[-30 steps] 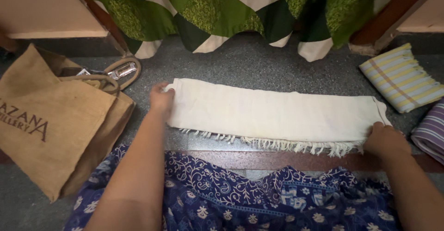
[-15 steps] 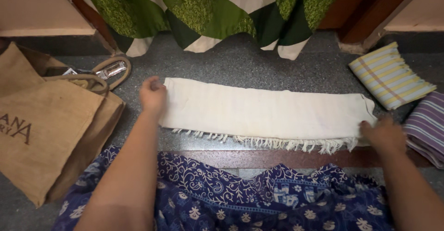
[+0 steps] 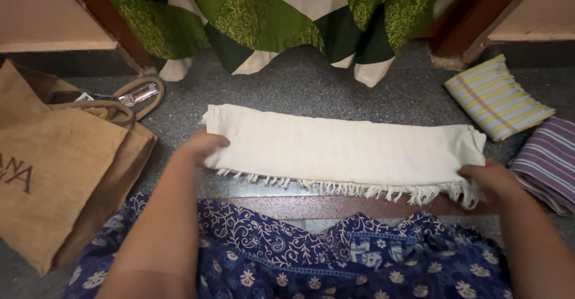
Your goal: The person unfolds a white cloth, shakes it, and then folds it multiple times by hand on the floor.
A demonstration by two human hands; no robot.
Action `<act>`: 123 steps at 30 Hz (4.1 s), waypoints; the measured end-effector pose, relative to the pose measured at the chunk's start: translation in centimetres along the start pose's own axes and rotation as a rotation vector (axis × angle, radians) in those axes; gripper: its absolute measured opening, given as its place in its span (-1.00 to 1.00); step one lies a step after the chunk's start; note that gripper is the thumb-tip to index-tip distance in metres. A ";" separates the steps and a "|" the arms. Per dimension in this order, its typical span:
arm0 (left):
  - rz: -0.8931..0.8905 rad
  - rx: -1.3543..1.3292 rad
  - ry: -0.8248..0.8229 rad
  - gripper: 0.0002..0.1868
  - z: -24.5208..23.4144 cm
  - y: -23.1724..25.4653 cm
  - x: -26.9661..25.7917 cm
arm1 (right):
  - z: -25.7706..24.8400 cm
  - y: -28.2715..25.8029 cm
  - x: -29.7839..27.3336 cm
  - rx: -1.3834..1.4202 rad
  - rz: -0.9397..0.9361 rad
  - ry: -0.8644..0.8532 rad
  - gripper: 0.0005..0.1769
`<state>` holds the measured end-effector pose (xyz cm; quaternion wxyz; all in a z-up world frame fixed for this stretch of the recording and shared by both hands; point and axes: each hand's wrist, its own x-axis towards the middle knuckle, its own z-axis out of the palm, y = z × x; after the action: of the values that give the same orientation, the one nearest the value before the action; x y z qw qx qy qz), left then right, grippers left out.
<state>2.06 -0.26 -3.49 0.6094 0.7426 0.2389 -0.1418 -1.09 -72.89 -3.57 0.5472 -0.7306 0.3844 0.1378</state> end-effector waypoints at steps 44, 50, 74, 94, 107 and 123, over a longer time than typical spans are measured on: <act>0.599 0.653 0.209 -0.25 20.1 4.1 -8.8 | 17.5 -5.8 -15.1 -0.538 -0.576 -0.252 -0.16; 0.222 0.569 0.496 -0.08 16.2 6.6 -8.0 | 13.9 -6.2 -13.9 -0.691 -0.476 0.223 -0.42; 0.211 0.417 0.244 -0.25 19.3 9.1 -12.1 | 20.1 -1.0 -11.9 -1.347 -1.315 0.010 -0.05; 0.704 0.257 -0.009 -0.26 34.4 6.9 -19.1 | 11.3 -5.2 -12.2 -0.035 -0.334 -0.973 -0.33; 0.615 0.445 0.449 -0.43 29.7 6.0 -16.9 | 16.1 -5.2 -14.4 -0.162 -0.378 -0.072 -0.56; 0.226 0.579 0.159 0.27 31.6 6.6 -18.3 | 16.6 -3.7 -11.8 -0.254 -0.398 -0.025 -0.28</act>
<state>-7.39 -35.30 4.38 0.3641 0.9157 0.1515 -0.0771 -2.62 -52.64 0.30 0.4718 -0.8533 0.2057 0.0836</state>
